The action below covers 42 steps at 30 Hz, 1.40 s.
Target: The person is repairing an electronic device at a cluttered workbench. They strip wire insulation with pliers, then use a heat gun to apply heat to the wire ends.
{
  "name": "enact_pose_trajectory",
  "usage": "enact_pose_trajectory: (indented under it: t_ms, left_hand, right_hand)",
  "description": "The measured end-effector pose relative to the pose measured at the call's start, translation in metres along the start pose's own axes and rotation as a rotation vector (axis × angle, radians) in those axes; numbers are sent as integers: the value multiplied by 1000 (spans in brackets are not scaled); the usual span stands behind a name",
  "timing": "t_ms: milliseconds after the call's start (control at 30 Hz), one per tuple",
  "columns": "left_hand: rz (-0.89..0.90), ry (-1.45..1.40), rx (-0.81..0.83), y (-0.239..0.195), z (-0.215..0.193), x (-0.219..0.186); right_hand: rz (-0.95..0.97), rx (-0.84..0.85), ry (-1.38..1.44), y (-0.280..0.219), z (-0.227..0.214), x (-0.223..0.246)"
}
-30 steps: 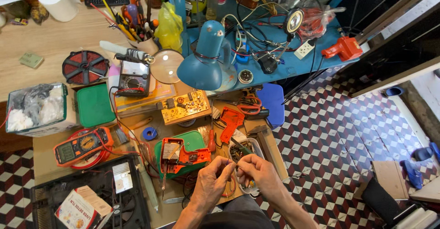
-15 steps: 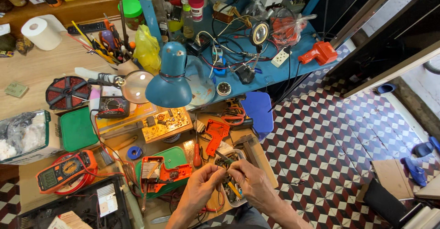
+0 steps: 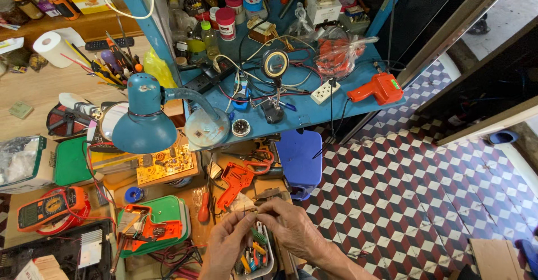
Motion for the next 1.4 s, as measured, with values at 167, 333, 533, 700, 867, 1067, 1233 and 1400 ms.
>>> enact_pose_trajectory:
  t_ms: [167,333,533,700,867,1067,1233,1400]
  left_hand:
    - [-148,-24,-68,3,6,4]
    - [-33,155,-200,10,23,-4]
    - [164,558,-301,30,26,-4]
    - [135,377,-385,78,10,6]
    - [14,76,-380,113,-12,-21]
    - [55,-166,-283,113,-14,-48]
    - [-51,-287,-380,126,-17,-72]
    - [-65,-276,-378,131,-24,-76]
  right_hand:
    - [-273,92,-63,16,-31,-1]
    - [-200,90,96,31,-33,-15]
    - [522,198,762,61,-30,-45]
    - [539,-108,609,99,-80,-92]
    - [243,-1034,399,178,-236,-215]
    - [315,-962,926,264,-334,-324]
    - [577,-983,886,279,-361,-351]
    - [398,-951,922,261,-350,-340]
Point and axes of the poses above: each hand's wrist, its own y-axis towards the middle knuckle, its own z-axis out of the palm, x = y × z, the point moved 1 cm from there along y, towards the middle knuckle, and after that the axes turned 2 degrees about -z, right-handed, at the moved point
